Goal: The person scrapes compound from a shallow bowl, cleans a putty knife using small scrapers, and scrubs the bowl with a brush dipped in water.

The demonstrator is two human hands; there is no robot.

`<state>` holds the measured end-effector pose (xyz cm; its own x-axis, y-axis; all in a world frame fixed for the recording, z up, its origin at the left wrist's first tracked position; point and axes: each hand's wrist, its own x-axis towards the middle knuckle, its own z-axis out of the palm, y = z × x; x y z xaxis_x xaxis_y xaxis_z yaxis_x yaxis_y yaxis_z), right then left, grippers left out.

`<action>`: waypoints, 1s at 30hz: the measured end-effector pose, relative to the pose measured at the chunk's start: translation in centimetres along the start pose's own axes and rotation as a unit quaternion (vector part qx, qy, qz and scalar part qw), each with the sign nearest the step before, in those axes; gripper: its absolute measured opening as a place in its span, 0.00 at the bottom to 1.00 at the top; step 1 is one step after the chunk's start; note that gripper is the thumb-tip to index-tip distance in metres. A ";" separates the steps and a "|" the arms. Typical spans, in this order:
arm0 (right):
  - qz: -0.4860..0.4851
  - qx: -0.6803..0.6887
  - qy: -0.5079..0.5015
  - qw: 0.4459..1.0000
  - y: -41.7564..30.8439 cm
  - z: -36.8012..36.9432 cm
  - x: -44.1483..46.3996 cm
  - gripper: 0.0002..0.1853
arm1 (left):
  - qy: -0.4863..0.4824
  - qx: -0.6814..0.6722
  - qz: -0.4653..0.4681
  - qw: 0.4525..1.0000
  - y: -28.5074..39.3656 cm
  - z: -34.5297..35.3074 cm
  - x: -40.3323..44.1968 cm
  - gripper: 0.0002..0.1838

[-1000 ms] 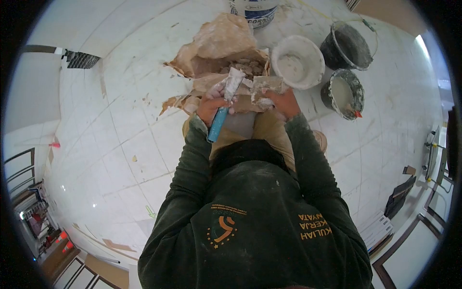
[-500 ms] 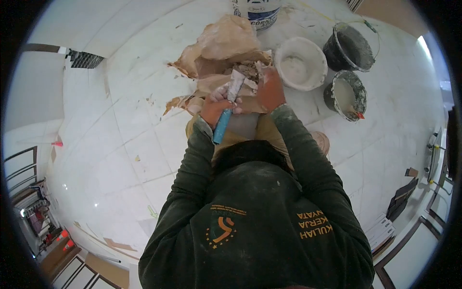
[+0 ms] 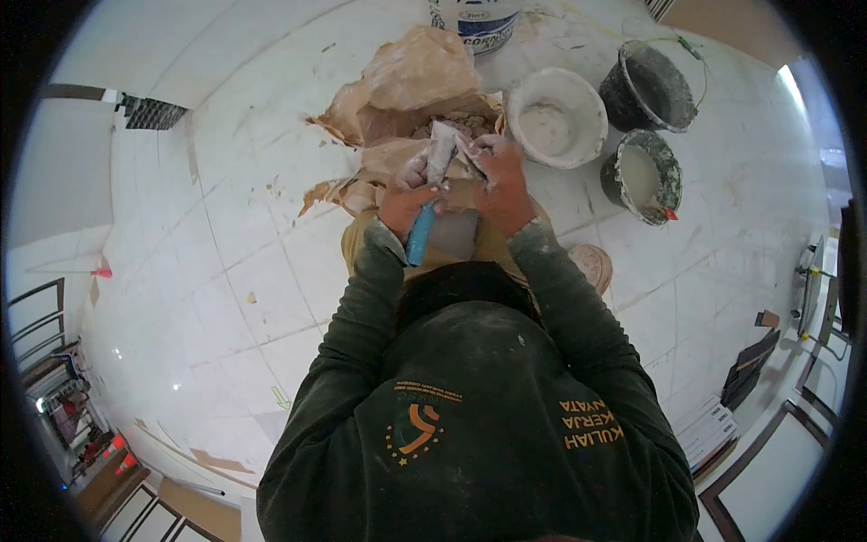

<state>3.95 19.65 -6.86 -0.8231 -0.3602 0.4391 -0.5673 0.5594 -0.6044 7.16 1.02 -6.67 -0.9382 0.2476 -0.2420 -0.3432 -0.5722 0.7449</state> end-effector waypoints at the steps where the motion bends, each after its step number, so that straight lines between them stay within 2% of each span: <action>1: 0.000 0.001 0.001 1.000 -0.8 -0.1 0.1 0.27 | 0.000 0.001 0.000 1.000 0.1 0.3 0.0 0.29; 7: 0.034 -0.003 -0.030 0.999 -1.8 0.4 0.4 0.28 | -0.027 0.073 -0.012 0.997 0.4 0.4 0.0 0.30; 9: 0.018 -0.008 -0.026 0.999 -1.6 0.4 0.5 0.28 | -0.027 0.016 0.027 0.999 -0.7 0.2 0.5 0.30; 13: 0.018 -0.013 -0.034 0.999 -1.6 1.2 0.3 0.28 | -0.009 0.007 0.033 0.999 -0.3 1.1 0.1 0.31; 15: 0.035 0.009 -0.030 0.999 -2.3 1.5 0.0 0.29 | -0.028 0.057 0.024 0.998 -0.3 0.8 0.0 0.38; 18: 0.007 0.002 -0.050 0.999 -2.7 1.5 -0.2 0.28 | -0.037 0.058 0.020 0.997 -0.7 0.0 0.2 0.38; 22: 0.038 0.021 -0.053 0.998 -2.7 2.0 0.0 0.26 | -0.015 0.040 0.036 0.998 -0.2 0.9 0.0 0.37; 25: 0.045 0.023 -0.061 0.997 -2.4 2.1 0.8 0.24 | 0.022 0.059 -0.011 0.998 -0.4 0.0 0.0 0.36; 28: 0.036 0.024 -0.052 0.998 -2.7 2.3 1.1 0.25 | 0.014 0.074 0.045 0.996 -0.7 -0.1 0.2 0.32; 30: 0.087 0.025 -0.092 0.992 -2.7 2.9 0.4 0.23 | 0.042 0.001 0.052 0.998 -1.0 0.3 0.3 0.30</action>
<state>5.09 15.85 -6.97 -0.8974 -0.3935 0.1996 -0.4128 0.5891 -0.6947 7.27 1.86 -7.28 -0.9690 0.1211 -0.2152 -0.2446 -0.5893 0.7700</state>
